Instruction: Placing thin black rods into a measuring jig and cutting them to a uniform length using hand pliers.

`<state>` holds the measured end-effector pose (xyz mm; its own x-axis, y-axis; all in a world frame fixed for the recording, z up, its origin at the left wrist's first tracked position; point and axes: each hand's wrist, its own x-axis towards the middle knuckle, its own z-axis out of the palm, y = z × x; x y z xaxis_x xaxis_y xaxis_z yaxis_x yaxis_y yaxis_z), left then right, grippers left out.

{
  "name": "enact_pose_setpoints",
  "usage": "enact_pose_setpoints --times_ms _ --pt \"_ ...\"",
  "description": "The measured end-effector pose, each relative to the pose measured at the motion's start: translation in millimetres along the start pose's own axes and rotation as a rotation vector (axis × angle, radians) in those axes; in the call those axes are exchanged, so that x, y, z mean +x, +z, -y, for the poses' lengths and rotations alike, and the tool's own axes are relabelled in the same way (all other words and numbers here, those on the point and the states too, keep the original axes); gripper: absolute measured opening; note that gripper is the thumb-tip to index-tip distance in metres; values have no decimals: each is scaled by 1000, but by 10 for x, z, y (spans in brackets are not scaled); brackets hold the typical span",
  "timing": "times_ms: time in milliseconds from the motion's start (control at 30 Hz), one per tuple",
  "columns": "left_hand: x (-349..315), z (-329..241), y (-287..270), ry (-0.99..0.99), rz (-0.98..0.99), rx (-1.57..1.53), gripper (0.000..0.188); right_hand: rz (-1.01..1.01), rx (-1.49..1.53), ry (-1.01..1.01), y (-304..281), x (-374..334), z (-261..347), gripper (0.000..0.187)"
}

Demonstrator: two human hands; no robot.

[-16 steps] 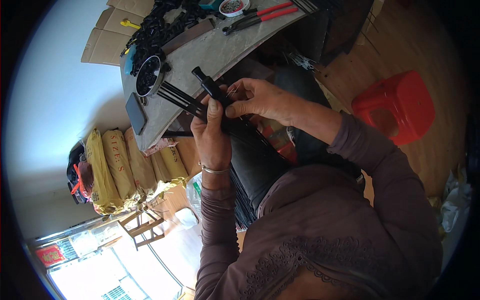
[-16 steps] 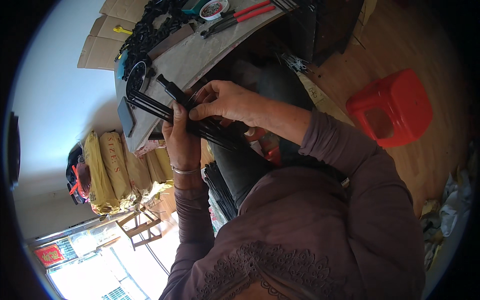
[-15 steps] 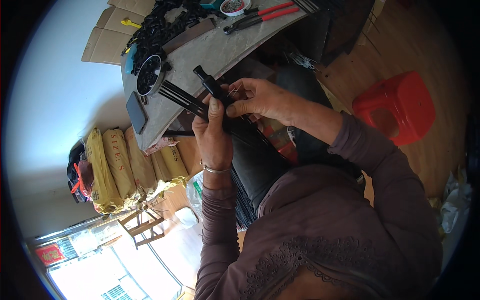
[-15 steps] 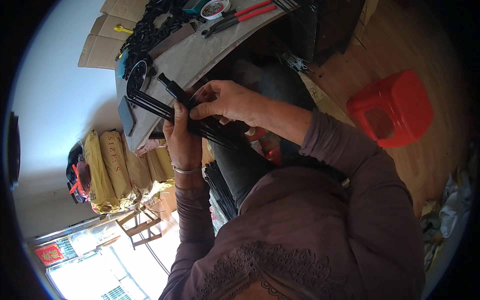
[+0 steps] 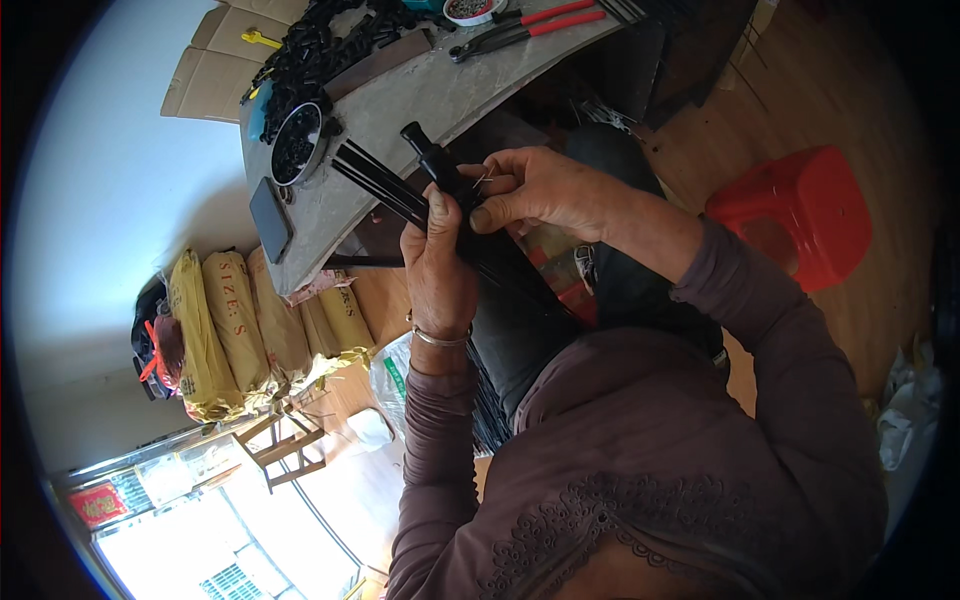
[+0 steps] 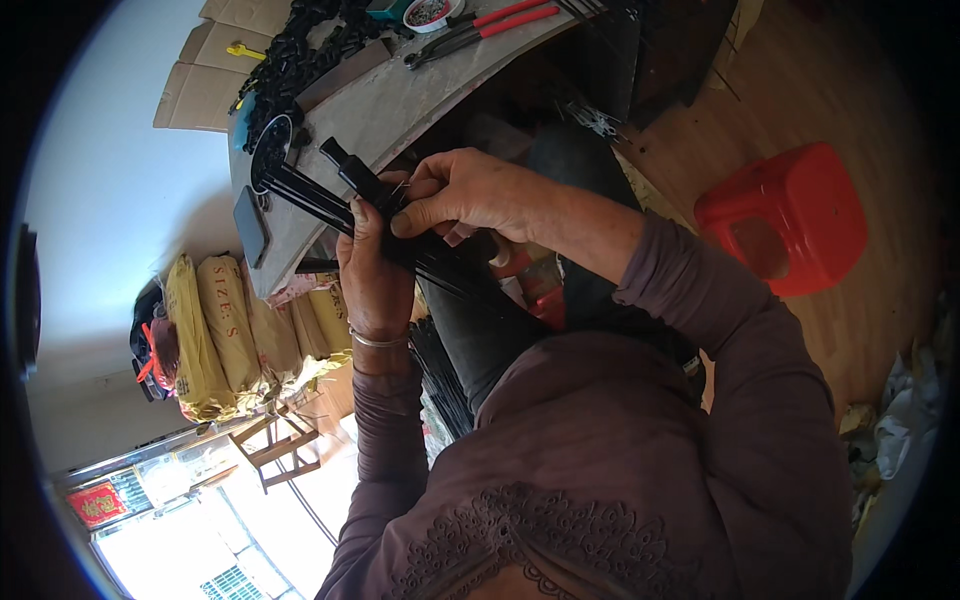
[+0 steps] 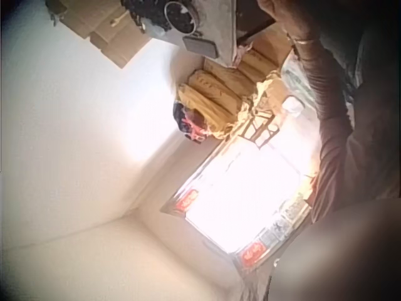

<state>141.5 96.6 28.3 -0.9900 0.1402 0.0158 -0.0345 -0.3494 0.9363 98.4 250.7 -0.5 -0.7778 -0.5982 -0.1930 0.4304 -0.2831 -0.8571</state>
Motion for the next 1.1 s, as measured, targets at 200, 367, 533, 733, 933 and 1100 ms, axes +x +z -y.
enact_pose_setpoints --times_ms 200,367,533,733,933,1100 --pt "-34 3 61 -7 -22 -2 36 37 19 18 25 38 -30 62" --pt "117 135 -91 28 -164 110 38 -172 15 -76 140 244 -222 63" --pt "96 147 -112 109 -302 170 43 -349 -482 -477 226 144 -233 52" --pt "86 230 -56 221 -347 232 49 -442 -745 -501 270 32 -38 27" --pt "35 215 57 211 -428 230 46 -472 -509 -555 404 -33 -227 9" --pt "36 207 76 233 -445 192 45 -533 -748 -846 405 -32 -183 6"
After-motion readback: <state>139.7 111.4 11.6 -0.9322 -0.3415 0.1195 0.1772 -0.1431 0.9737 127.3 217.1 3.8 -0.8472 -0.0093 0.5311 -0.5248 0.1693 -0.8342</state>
